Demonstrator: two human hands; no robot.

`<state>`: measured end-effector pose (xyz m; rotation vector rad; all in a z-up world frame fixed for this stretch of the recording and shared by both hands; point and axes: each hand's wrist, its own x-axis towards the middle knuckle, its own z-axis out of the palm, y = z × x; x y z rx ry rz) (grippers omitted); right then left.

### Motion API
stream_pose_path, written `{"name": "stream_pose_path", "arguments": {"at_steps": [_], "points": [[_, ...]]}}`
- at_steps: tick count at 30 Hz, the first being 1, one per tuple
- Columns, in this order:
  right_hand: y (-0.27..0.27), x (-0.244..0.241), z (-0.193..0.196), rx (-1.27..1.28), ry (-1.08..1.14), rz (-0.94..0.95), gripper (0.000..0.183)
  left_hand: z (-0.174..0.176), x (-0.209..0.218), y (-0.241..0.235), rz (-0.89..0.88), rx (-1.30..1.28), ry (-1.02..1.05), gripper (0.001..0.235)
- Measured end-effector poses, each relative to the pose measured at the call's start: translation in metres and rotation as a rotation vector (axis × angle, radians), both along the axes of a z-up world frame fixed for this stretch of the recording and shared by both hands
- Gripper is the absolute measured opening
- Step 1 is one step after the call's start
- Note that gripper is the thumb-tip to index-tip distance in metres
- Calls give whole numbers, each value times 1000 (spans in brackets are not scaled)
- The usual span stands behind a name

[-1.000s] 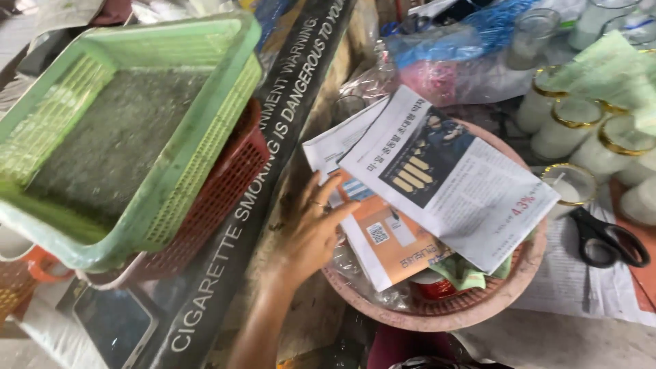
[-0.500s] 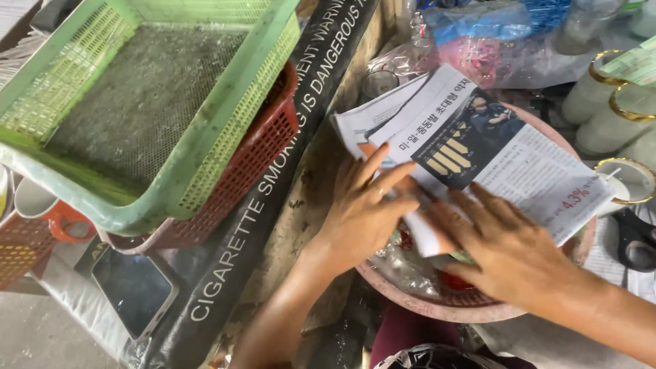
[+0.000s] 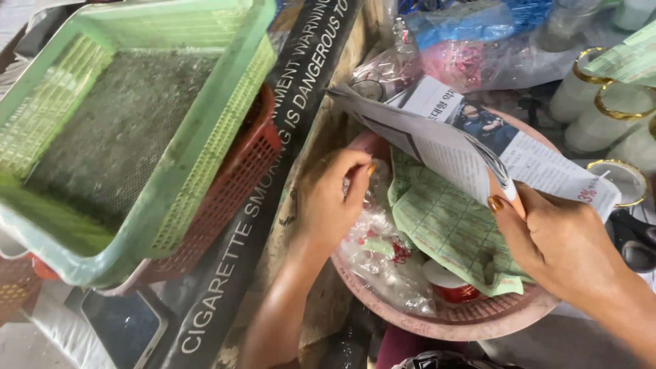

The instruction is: The person applies gold decorative tape to the rims of small glass candle holders. They repeatedly pick up a candle, wrap the tape around the rim, and place the finished item into a red basket. The workspace is covered with newspaper and contains many similar candle holders.

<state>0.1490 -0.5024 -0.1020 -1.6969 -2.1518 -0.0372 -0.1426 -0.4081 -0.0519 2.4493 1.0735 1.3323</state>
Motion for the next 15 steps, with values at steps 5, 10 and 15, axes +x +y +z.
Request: {"name": "stream_pose_path", "arguments": {"at_steps": [5, 10, 15], "points": [[1, -3, 11, 35, 78, 21, 20, -26, 15, 17, 51, -228, 183, 8], [0, -4, 20, 32, 108, 62, 14, -29, 37, 34, 181, -519, 612, 34], [1, -4, 20, 79, 121, 49, 10, -31, 41, 39, 257, -701, 578, 22]]}}
